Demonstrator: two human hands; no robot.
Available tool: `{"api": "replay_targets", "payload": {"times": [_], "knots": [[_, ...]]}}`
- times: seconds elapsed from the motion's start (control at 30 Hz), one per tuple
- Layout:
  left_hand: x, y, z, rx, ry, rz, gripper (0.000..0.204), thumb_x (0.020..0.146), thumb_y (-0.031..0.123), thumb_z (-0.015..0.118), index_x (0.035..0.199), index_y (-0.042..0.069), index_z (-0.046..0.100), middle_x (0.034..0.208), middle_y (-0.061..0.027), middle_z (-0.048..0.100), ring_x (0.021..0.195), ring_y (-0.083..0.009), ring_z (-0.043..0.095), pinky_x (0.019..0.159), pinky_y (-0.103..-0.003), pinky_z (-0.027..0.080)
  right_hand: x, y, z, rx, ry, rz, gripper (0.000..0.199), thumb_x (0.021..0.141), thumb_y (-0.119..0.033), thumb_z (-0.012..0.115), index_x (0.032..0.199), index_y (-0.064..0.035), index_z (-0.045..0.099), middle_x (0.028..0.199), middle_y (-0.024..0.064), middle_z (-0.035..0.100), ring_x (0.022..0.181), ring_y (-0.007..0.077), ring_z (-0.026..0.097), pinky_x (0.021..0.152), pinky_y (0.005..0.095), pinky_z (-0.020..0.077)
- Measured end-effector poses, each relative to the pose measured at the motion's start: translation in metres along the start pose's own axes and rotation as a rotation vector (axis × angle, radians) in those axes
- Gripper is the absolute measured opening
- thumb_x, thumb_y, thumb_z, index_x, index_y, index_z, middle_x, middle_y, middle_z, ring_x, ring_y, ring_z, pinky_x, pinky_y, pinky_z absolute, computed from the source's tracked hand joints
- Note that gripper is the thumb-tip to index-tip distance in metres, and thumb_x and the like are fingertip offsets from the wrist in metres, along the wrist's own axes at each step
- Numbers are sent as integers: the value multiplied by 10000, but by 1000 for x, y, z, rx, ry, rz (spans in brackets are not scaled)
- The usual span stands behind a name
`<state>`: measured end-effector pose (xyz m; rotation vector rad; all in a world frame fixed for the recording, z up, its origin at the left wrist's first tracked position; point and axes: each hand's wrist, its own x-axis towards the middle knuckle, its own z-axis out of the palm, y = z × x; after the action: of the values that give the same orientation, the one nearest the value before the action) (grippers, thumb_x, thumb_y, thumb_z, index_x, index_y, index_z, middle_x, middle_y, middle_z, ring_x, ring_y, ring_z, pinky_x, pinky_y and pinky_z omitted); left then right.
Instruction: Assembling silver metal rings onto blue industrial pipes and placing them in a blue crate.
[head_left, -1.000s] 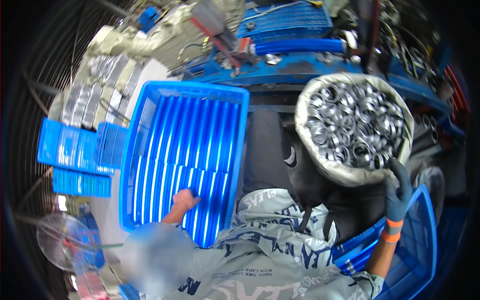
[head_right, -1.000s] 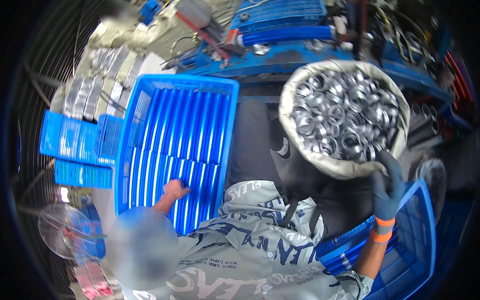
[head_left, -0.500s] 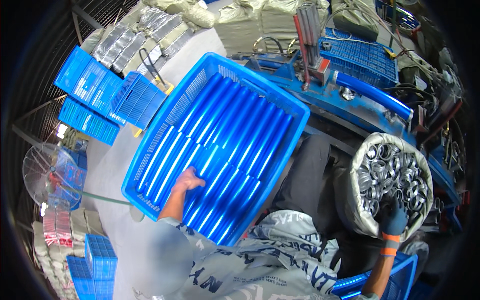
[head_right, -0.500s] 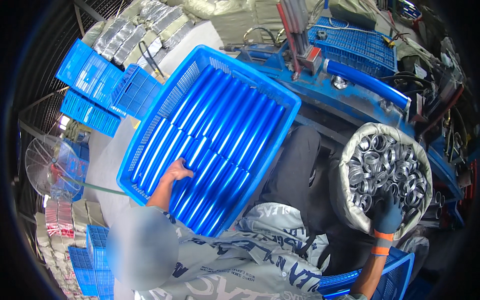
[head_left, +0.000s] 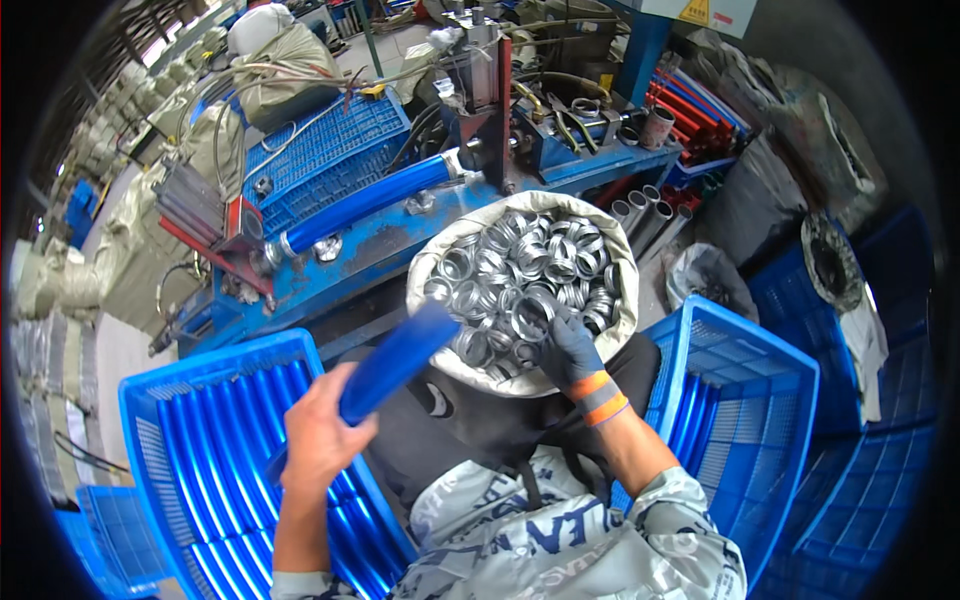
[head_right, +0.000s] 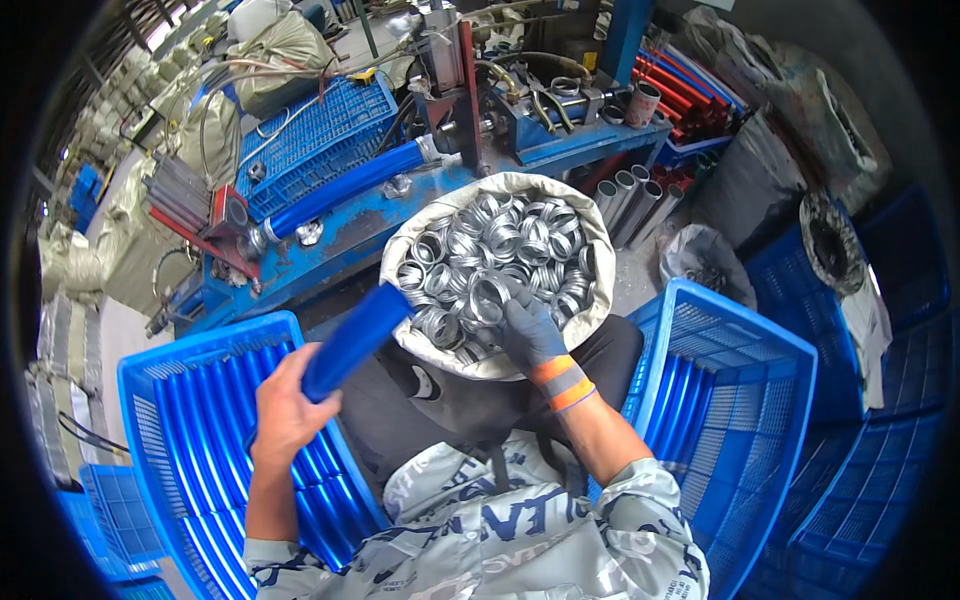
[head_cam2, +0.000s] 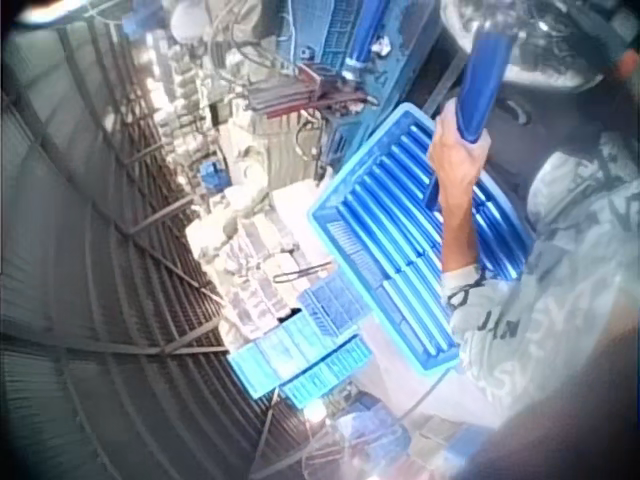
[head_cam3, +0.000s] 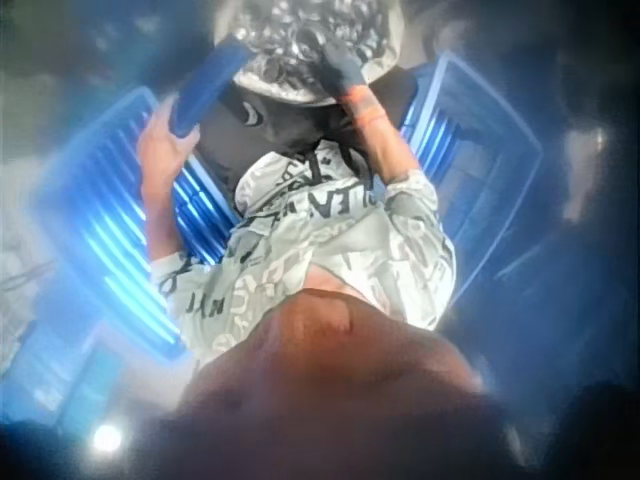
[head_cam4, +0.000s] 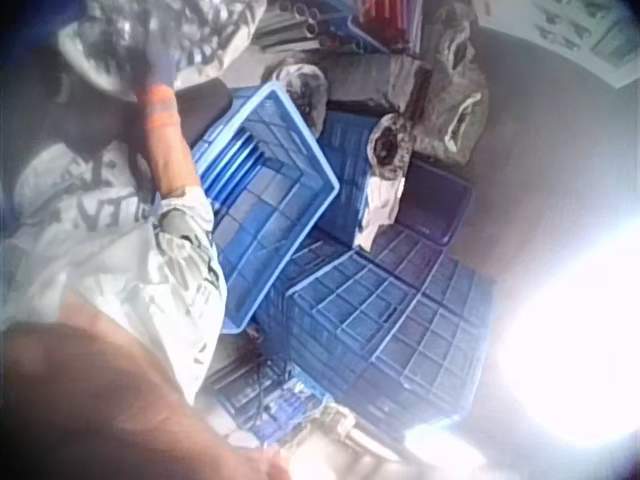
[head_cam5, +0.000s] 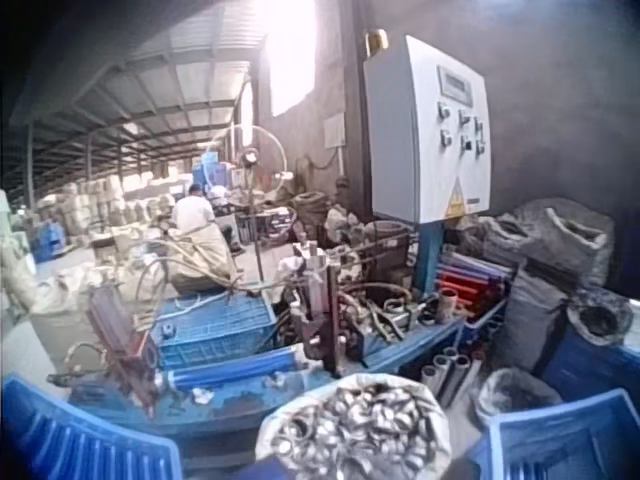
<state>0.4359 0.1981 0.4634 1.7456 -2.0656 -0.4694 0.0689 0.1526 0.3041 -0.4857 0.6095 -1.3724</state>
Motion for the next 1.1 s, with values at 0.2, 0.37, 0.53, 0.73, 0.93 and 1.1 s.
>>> {"api": "replay_targets", "payload": {"times": [0.2, 0.37, 0.53, 0.73, 0.93, 1.1], "knots": [[19, 27, 21, 25, -118, 163, 598, 746, 137, 873, 1326, 112, 733, 1078, -133, 776, 979, -372, 782, 876, -443, 624, -25, -22, 22, -192, -148, 62, 945, 1006, -381, 855, 1725, 5, 379, 1576, 106, 613, 1316, 202, 675, 1091, 380, 594], [18, 25, 22, -16, -53, 155, 602, 728, 127, 871, 1315, 113, 739, 1056, -124, 769, 955, -369, 775, 852, -444, 622, -22, -28, 21, -387, -104, 93, 923, 906, -161, 932, 1680, 20, 463, 1523, 134, 674, 1404, 228, 640, 1217, 392, 486], [21, 23, 22, 40, -131, 190, 614, 710, 119, 860, 1314, 123, 747, 1027, -120, 755, 924, -373, 763, 827, -446, 613, -23, -39, 35, -582, -264, -27, 1008, 827, -55, 976, 1678, 27, 443, 1560, 158, 636, 1425, 242, 621, 1235, 408, 465], [21, 23, 24, 40, -165, 215, 630, 707, 132, 849, 1329, 126, 744, 1016, -115, 747, 933, -372, 751, 822, -468, 607, -22, -29, 22, -385, -320, -31, 899, 978, -74, 834, 1727, 42, 351, 1594, 150, 598, 1440, 207, 583, 1223, 374, 467], [25, 22, 31, 43, -164, 224, 643, 712, 141, 836, 1348, 133, 740, 1006, -115, 739, 946, -369, 742, 827, -490, 601, -27, -45, 25, -567, -272, 47, 824, 987, -80, 831, 1690, 65, 426, 1553, 134, 646, 1399, 206, 612, 1198, 362, 481], [22, 21, 46, 59, -125, 210, 643, 709, 128, 855, 1341, 116, 741, 1046, -136, 759, 940, -390, 757, 827, -452, 616, -11, -54, 31, -591, -253, 162, 718, 964, 14, 752, 1647, 23, 532, 1500, 124, 679, 1304, 153, 649, 1114, 308, 526]]}}
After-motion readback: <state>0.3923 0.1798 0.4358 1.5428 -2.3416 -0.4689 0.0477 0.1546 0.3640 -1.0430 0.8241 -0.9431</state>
